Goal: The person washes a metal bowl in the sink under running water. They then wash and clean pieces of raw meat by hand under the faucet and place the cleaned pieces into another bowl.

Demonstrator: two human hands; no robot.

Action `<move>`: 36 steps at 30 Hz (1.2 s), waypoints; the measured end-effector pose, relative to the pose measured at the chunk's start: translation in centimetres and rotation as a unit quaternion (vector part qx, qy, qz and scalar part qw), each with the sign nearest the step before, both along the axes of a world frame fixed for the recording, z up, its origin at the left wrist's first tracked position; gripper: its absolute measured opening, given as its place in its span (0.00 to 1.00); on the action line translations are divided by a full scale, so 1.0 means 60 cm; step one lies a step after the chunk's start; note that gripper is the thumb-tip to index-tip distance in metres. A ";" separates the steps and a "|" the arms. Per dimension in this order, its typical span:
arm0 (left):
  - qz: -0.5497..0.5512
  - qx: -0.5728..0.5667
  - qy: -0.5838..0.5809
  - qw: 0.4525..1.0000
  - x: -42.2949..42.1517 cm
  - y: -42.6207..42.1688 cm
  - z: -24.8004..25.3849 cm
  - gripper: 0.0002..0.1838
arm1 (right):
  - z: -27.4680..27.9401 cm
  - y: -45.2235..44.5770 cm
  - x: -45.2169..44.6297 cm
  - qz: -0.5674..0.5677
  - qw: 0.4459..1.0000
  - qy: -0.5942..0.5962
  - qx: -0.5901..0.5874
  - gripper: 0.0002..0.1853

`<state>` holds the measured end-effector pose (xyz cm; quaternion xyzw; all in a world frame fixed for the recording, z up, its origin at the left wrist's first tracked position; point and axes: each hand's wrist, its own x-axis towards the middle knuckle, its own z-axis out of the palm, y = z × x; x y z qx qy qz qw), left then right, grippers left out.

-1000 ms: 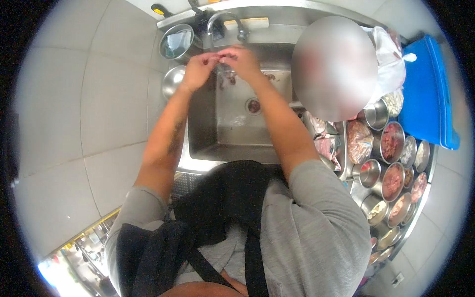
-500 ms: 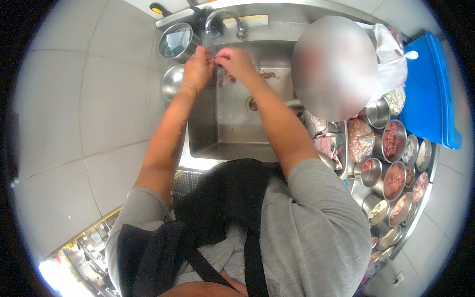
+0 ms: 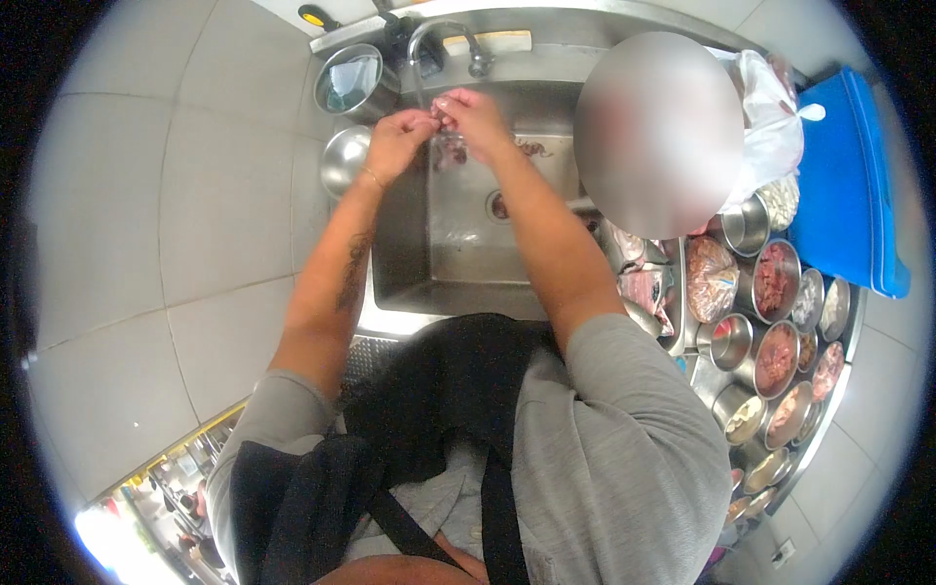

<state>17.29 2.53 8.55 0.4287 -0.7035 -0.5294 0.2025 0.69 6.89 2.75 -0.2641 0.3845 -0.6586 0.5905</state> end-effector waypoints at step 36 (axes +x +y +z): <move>0.117 -0.365 -0.230 0.895 0.348 0.161 -0.222 0.12 | -0.448 -0.128 0.089 0.215 0.795 0.500 0.268 0.24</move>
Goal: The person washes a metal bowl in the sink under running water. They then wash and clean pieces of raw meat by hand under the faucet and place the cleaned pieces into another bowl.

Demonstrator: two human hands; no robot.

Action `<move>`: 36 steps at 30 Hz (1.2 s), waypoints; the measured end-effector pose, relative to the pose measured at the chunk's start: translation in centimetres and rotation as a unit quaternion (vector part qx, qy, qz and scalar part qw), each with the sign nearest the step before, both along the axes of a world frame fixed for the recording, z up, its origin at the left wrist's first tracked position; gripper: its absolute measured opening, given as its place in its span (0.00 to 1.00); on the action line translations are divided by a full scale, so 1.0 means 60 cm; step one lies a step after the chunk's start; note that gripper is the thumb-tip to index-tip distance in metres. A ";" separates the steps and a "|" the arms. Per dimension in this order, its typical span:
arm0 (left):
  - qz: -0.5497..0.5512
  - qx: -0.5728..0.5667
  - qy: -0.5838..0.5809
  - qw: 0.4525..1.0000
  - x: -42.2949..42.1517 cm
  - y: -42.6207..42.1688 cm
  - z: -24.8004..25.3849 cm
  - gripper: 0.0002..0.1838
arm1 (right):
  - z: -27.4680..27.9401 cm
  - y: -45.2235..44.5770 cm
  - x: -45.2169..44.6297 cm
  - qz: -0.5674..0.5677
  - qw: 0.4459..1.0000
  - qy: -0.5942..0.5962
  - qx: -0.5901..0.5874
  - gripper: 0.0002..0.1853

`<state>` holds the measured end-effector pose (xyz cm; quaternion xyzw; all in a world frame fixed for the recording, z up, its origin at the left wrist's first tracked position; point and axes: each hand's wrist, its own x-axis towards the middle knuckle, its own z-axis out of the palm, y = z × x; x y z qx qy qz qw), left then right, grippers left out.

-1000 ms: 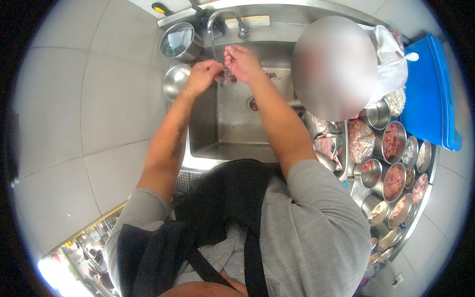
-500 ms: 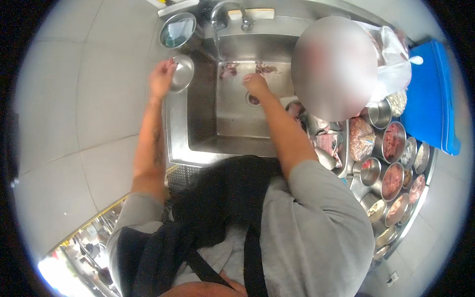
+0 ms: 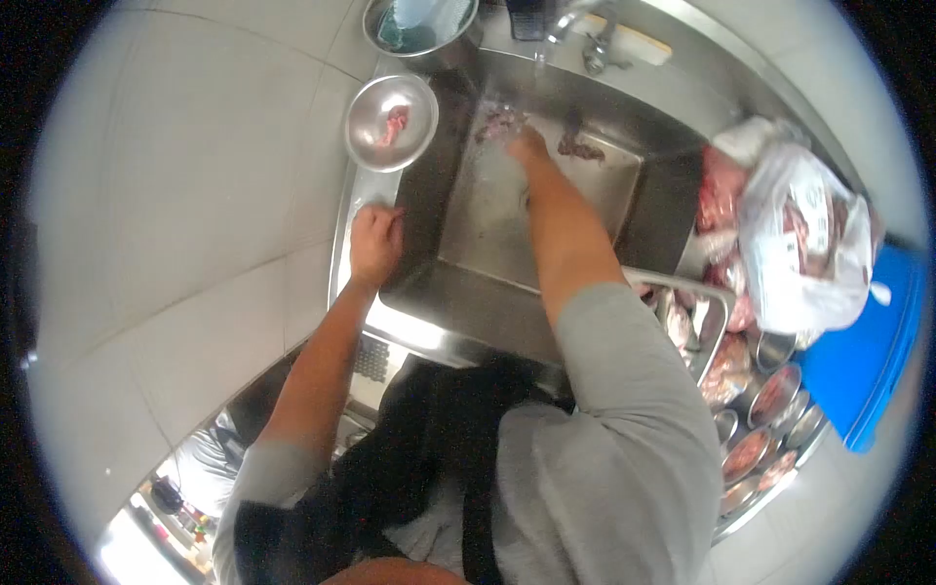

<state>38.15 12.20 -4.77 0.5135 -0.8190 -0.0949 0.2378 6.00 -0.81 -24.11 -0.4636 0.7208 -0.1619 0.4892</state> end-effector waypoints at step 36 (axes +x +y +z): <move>-0.127 0.389 0.367 0.836 -0.236 -0.100 0.176 0.24 | 0.480 0.164 -0.045 0.035 0.954 -0.249 -0.162 0.15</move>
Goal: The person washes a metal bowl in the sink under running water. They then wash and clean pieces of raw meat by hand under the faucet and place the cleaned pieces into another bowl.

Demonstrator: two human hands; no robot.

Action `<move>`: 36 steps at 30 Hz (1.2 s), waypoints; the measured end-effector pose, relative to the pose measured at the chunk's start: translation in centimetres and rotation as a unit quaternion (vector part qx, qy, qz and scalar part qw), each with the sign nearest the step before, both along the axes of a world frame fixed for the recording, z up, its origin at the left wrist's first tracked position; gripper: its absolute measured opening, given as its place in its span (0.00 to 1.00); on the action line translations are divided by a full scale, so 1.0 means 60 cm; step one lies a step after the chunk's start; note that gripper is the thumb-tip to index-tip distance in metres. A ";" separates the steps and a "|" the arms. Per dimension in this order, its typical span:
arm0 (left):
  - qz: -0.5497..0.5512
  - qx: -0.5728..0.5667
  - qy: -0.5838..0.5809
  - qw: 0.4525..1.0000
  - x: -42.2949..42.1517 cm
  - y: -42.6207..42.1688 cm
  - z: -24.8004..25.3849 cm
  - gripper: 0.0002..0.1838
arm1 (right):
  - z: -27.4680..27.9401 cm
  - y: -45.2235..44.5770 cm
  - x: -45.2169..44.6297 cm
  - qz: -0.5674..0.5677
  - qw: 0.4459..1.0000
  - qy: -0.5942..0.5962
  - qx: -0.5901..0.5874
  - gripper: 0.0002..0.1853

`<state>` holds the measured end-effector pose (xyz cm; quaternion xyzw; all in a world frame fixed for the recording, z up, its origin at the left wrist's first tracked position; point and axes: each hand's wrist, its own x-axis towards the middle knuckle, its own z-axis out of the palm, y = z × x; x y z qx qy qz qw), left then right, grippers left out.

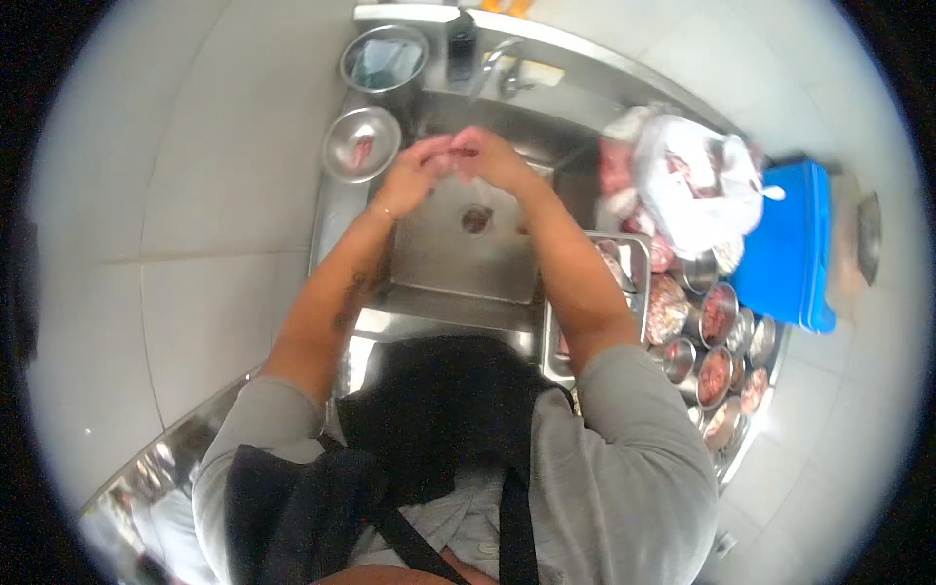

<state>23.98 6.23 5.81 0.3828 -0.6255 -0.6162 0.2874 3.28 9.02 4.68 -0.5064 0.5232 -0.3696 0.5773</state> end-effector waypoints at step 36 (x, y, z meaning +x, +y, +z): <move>0.056 0.230 0.234 0.943 -0.102 -0.087 -0.053 0.12 | -0.029 -0.030 0.009 -0.314 0.921 -0.229 -0.017 0.04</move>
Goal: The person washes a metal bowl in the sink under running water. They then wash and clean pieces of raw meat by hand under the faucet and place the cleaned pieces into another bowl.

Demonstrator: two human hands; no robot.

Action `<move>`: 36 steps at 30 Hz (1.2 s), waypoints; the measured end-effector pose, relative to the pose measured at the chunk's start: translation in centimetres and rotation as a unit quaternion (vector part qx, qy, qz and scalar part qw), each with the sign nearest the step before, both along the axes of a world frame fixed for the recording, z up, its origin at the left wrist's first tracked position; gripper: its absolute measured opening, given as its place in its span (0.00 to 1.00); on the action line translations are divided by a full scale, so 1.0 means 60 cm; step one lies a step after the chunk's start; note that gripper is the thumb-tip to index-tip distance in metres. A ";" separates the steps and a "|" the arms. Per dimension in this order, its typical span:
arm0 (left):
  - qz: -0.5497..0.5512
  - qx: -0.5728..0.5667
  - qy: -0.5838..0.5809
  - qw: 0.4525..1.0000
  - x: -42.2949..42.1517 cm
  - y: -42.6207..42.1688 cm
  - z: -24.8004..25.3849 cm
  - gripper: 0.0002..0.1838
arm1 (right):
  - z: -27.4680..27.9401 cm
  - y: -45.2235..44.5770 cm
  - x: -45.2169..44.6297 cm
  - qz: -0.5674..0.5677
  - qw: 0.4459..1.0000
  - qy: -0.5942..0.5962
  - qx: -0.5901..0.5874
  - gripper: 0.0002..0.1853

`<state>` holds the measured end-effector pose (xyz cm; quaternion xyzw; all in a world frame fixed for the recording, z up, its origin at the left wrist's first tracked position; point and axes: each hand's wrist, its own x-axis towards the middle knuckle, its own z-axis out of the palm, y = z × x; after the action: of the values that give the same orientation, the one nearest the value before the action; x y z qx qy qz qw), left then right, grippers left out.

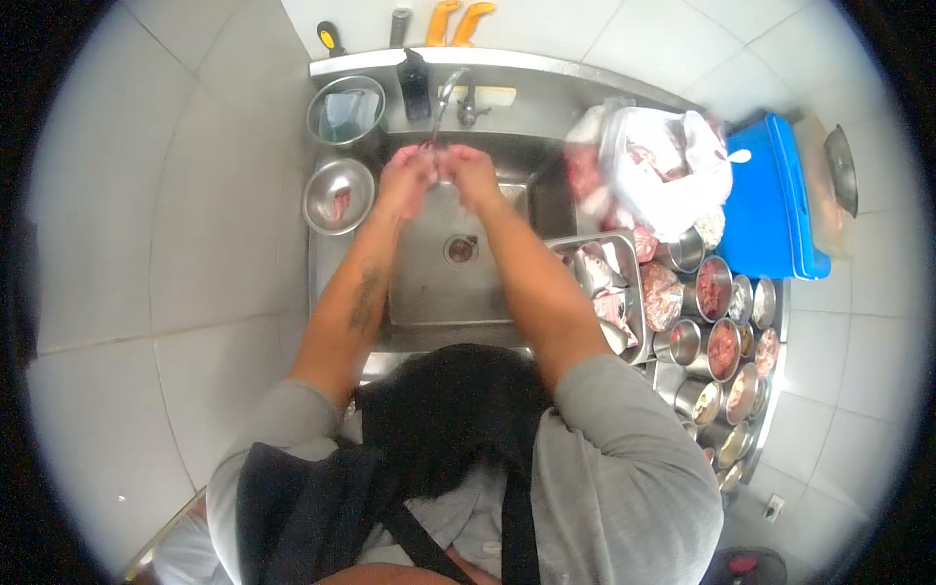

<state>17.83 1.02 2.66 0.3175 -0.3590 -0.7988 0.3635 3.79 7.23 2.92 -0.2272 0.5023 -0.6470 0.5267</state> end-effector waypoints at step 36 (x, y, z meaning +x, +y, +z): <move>0.038 0.056 0.110 0.992 0.020 -0.026 0.013 0.10 | 0.018 0.026 -0.011 -0.114 0.907 0.394 0.093 0.11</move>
<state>19.03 -0.55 3.47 0.2606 -0.2590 -0.8334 0.4129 3.13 8.78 4.02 -0.3552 0.7493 -0.5105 0.2276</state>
